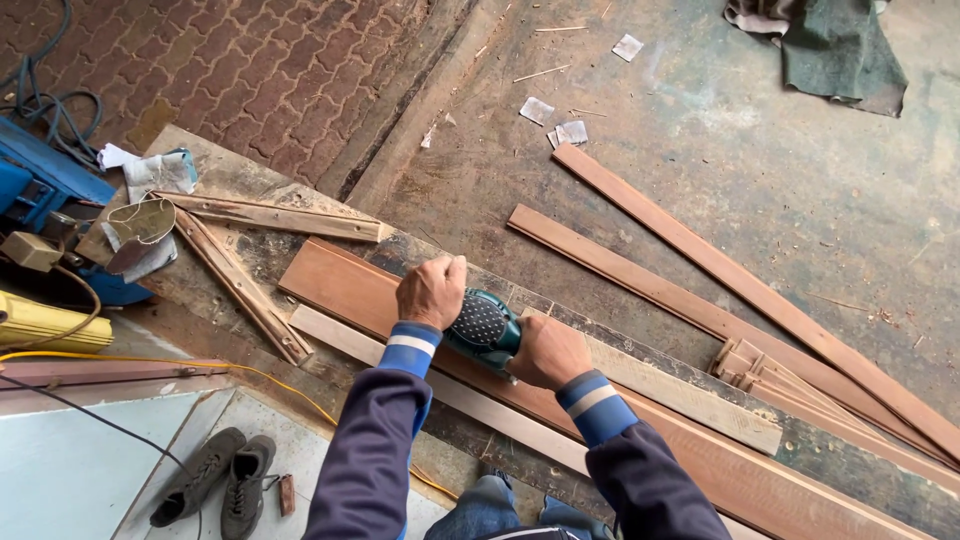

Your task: Sanding wooden planks using manual sandpaper and an electric orbital sander.

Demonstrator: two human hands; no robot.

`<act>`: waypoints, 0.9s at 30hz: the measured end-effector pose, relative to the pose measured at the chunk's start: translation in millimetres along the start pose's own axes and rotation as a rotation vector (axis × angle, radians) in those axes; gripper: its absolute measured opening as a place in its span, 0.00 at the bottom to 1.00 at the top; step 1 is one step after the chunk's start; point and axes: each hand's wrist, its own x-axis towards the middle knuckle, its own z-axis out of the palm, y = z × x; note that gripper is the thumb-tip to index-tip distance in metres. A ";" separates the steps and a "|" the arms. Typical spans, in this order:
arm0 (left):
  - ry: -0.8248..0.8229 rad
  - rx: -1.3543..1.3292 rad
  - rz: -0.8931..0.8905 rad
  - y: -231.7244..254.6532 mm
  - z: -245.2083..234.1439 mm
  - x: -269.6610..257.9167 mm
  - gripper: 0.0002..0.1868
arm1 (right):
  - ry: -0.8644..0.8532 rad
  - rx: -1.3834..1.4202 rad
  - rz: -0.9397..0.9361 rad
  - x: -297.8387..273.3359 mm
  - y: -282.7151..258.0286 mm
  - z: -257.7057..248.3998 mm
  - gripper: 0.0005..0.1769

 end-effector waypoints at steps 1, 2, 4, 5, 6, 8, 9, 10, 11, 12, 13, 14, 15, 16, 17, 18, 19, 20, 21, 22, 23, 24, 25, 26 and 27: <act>-0.018 -0.009 -0.006 1.6 2.5 0.2 0.26 | -0.026 0.010 0.016 -1.4 0.9 -3.6 0.19; -0.017 -0.012 -0.007 1.6 11.6 -1.0 0.26 | -0.027 0.006 0.016 -3.2 7.9 -3.1 0.19; -0.066 -0.019 -0.022 2.0 30.4 -2.9 0.27 | -0.053 0.019 0.035 -6.4 22.5 -2.0 0.22; -0.066 -0.021 -0.023 9.0 34.4 -6.2 0.27 | -0.053 0.017 0.036 -9.0 28.8 -3.2 0.22; -0.063 -0.025 -0.011 15.3 38.3 -10.2 0.27 | -0.074 0.009 0.058 -11.9 34.9 -3.7 0.22; -0.063 -0.029 0.002 29.6 44.7 -19.2 0.27 | -0.096 0.002 0.085 -20.7 45.9 -6.4 0.23; -0.053 -0.045 0.018 37.6 47.0 -24.3 0.27 | -0.097 -0.004 0.103 -26.6 50.5 -8.5 0.23; -0.042 -0.062 0.034 45.8 49.4 -28.8 0.27 | -0.097 -0.012 0.121 -32.2 55.3 -11.0 0.22; -0.045 -0.064 0.036 53.2 51.7 -32.1 0.27 | -0.097 -0.012 0.125 -35.9 61.0 -12.8 0.22; -0.057 -0.074 0.030 59.5 53.2 -35.7 0.26 | -0.089 -0.006 0.131 -39.1 65.8 -14.4 0.22; -0.069 -0.085 0.023 65.5 54.3 -39.3 0.26 | -0.081 0.000 0.136 -42.2 70.1 -15.7 0.22; -0.067 -0.086 0.019 67.3 57.2 -42.2 0.26 | -0.084 -0.002 0.134 -44.6 71.0 -18.1 0.22; -0.053 -0.092 0.028 69.2 59.8 -45.1 0.26 | -0.090 -0.012 0.142 -47.0 71.8 -20.6 0.22; -0.041 -0.097 0.039 71.6 62.6 -47.8 0.26 | -0.094 -0.021 0.153 -49.7 72.7 -23.2 0.22; -0.040 -0.098 0.037 68.7 62.9 -49.1 0.26 | -0.095 -0.022 0.152 -49.7 71.6 -22.1 0.22; -0.003 -0.113 0.065 66.3 63.6 -50.4 0.25 | -0.088 -0.038 0.145 -49.9 70.9 -21.3 0.22; 0.034 -0.129 0.092 64.3 64.7 -51.9 0.25 | -0.081 -0.054 0.139 -50.3 70.6 -20.7 0.21; 0.032 -0.129 0.094 61.5 59.8 -50.3 0.25 | -0.081 -0.053 0.141 -48.0 67.6 -17.8 0.21; 0.017 -0.133 0.083 59.1 55.3 -48.8 0.24 | -0.090 -0.045 0.144 -45.8 65.0 -15.1 0.22; 0.000 -0.137 0.073 56.5 51.1 -47.8 0.24 | -0.101 -0.035 0.147 -44.2 62.8 -11.9 0.23; -0.004 -0.137 0.074 50.7 47.0 -47.1 0.24 | -0.101 -0.033 0.150 -43.3 57.7 -8.5 0.23; -0.028 -0.120 0.053 44.7 42.2 -45.6 0.24 | -0.099 -0.026 0.139 -41.6 52.2 -5.4 0.23; -0.053 -0.103 0.031 39.0 37.3 -44.2 0.25 | -0.096 -0.019 0.128 -40.1 46.7 -2.4 0.22; -0.052 -0.100 0.031 31.0 34.5 -43.4 0.25 | -0.096 -0.017 0.126 -39.1 40.2 -0.4 0.22; -0.043 -0.092 0.031 23.1 31.6 -42.8 0.24 | -0.076 -0.014 0.093 -38.4 33.8 1.7 0.21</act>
